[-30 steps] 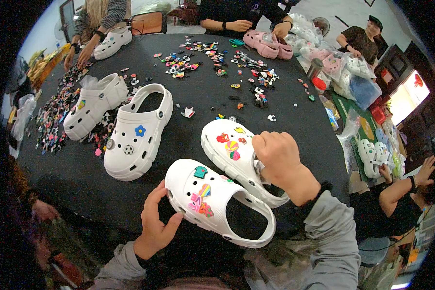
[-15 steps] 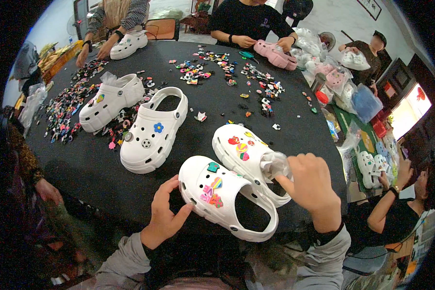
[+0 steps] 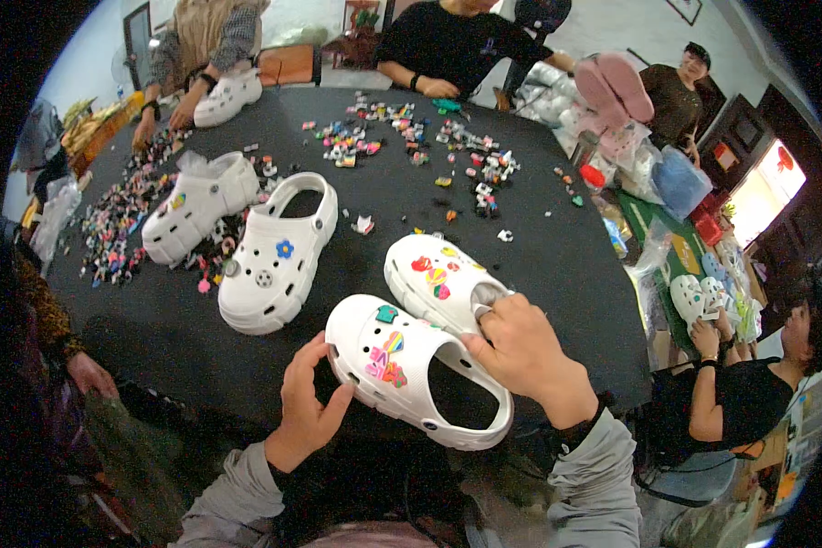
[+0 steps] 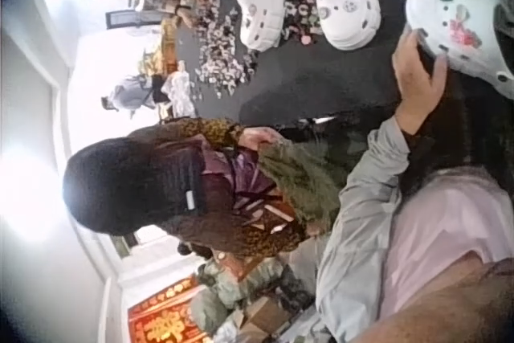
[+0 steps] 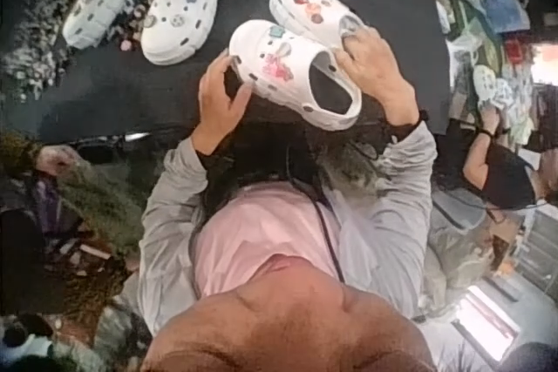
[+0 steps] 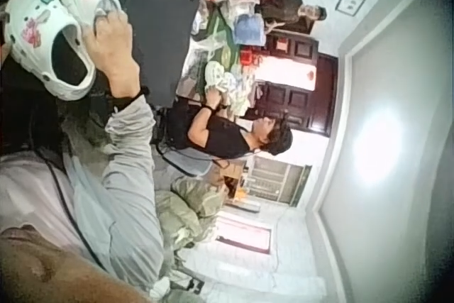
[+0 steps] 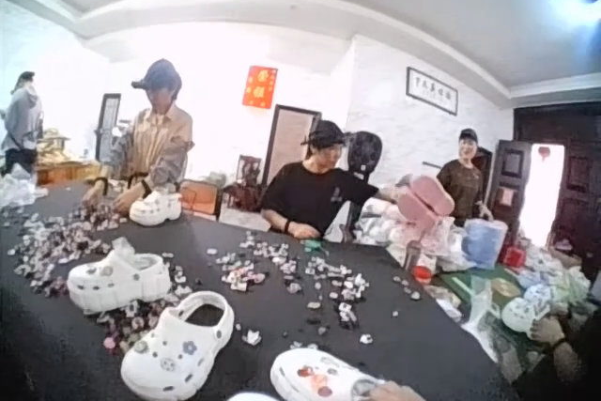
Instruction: Adding decorative charms to rubber clog-style shoes at a production table.
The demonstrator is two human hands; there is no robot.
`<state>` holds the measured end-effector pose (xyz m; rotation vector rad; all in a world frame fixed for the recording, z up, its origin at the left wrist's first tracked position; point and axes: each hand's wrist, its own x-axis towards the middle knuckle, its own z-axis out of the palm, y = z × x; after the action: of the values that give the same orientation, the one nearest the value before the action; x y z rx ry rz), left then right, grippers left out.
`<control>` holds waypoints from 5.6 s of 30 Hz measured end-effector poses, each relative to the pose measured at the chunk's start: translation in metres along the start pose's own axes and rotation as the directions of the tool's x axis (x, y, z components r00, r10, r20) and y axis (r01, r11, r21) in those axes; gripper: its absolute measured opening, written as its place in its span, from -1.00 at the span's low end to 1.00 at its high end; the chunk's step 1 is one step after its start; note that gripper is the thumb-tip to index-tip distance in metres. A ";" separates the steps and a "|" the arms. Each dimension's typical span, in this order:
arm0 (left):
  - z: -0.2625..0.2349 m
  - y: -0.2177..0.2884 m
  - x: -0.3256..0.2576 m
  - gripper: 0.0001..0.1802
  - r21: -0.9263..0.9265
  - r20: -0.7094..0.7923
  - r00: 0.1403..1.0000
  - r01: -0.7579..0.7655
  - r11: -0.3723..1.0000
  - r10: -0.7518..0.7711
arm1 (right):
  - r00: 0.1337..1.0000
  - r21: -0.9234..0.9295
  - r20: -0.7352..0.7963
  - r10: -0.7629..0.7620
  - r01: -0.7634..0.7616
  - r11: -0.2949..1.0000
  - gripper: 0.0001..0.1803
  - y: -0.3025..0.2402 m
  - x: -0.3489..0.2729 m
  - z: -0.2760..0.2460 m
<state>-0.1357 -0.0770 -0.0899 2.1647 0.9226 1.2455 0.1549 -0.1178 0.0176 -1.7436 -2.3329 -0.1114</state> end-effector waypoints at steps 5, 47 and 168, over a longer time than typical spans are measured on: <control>0.006 -0.010 -0.008 -0.37 -0.050 -0.046 0.997 0.061 0.997 -0.063 | 0.998 -0.041 -0.006 0.064 -0.064 0.997 -0.55 -0.023 -0.017 -0.002; -0.075 -0.060 0.020 -0.89 0.109 -0.411 0.899 0.215 0.971 -0.153 | 0.946 0.223 -0.182 0.269 -0.227 0.948 -0.65 -0.002 -0.075 0.011; 0.029 0.094 0.033 -0.86 0.067 0.205 0.846 -0.514 0.855 0.492 | 0.924 0.223 -0.250 0.290 -0.237 0.946 -0.68 0.003 -0.073 0.019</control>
<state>-0.0683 -0.1161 -0.0215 2.6767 0.3605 1.2067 0.1744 -0.1820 -0.0177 -1.7967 -1.8297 -0.0815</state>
